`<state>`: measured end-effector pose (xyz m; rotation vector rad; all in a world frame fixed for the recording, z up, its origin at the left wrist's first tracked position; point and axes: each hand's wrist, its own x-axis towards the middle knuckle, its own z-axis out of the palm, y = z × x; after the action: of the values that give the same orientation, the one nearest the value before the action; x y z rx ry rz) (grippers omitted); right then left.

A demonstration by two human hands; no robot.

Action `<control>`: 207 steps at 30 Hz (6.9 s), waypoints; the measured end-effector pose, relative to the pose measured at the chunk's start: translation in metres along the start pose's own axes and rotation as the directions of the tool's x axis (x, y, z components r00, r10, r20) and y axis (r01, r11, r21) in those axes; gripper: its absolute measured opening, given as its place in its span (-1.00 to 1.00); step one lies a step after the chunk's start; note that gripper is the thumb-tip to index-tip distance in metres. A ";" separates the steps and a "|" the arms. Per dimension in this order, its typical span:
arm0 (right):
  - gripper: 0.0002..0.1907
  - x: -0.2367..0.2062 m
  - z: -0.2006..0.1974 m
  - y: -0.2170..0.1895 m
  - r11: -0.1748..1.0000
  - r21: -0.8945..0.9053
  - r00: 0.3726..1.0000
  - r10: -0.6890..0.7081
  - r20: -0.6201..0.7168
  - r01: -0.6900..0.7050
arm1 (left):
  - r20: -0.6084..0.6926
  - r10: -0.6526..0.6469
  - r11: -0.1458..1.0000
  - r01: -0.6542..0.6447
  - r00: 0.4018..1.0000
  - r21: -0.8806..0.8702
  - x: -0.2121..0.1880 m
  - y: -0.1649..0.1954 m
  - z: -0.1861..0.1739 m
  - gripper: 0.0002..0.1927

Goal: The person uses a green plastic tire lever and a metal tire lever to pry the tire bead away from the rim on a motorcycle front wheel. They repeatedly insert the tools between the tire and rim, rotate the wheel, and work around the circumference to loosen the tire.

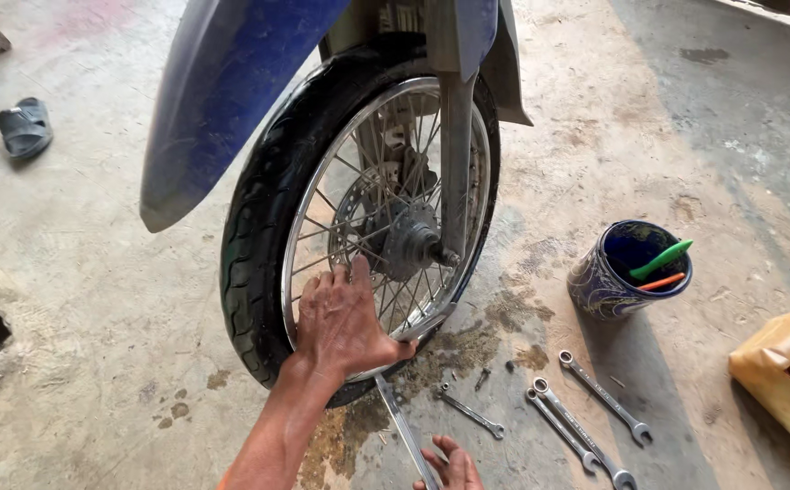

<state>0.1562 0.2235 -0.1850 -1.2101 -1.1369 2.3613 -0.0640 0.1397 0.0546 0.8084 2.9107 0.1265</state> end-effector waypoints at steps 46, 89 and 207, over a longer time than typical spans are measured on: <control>-0.17 0.020 -0.008 -0.041 0.976 0.194 0.965 0.042 0.259 -0.095 | 0.199 -0.205 0.977 0.211 0.958 -0.009 0.052 -0.011 0.016 -0.38; -0.42 0.098 0.169 -0.185 0.571 0.281 0.513 -0.819 0.256 0.772 | 0.032 -0.299 0.943 0.301 0.954 -0.142 0.058 -0.017 0.056 -0.64; -0.75 0.106 0.132 -0.101 0.041 -0.422 0.343 -0.654 0.674 0.906 | 0.143 0.004 0.963 -0.042 0.990 0.266 0.110 -0.009 -0.030 -0.41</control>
<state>-0.0242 0.2771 -0.1253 -0.0212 -2.2844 1.0638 -0.1658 0.1873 0.0733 0.8501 2.8193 -0.3180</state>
